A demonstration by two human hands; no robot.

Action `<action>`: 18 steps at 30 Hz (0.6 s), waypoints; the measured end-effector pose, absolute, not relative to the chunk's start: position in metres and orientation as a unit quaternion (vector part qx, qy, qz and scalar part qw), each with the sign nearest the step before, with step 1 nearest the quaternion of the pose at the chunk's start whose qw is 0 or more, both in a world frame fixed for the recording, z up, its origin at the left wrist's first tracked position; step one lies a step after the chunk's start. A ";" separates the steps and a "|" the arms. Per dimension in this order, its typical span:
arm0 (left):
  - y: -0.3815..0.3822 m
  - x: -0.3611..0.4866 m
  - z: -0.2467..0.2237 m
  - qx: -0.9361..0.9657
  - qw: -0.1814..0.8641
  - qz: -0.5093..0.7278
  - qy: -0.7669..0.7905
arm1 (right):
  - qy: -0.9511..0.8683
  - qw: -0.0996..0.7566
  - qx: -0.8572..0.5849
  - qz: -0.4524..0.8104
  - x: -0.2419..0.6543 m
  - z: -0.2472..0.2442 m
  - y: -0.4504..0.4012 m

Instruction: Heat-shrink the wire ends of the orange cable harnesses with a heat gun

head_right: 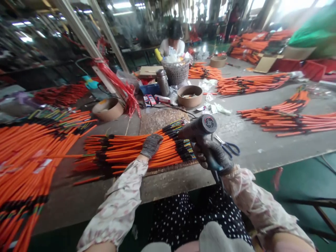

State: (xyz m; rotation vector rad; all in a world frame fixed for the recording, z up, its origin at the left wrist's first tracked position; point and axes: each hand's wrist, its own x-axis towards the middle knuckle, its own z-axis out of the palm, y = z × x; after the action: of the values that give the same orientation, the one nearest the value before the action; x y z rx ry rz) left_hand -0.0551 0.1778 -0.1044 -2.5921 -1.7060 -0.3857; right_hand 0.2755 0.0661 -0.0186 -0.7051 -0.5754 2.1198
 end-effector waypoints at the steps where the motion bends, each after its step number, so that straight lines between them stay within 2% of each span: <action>1: 0.177 -0.054 -0.105 -0.830 0.008 -0.120 -0.545 | -0.226 0.403 -0.280 0.841 0.274 -0.018 0.065; 11: 0.145 -0.046 -0.113 -0.794 0.028 -0.097 -0.600 | -0.250 0.435 -0.316 0.805 0.269 -0.013 0.049; 18: 0.159 -0.027 -0.103 -0.792 -0.003 -0.089 -0.603 | -0.239 0.424 -0.308 0.817 0.263 -0.017 0.055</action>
State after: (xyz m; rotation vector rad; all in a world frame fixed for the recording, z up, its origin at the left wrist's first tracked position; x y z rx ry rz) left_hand -0.0274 0.1589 -0.1031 -2.4948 -1.8998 -0.2813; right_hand 0.2634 0.0552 -0.0166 -0.7713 -0.5982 2.0444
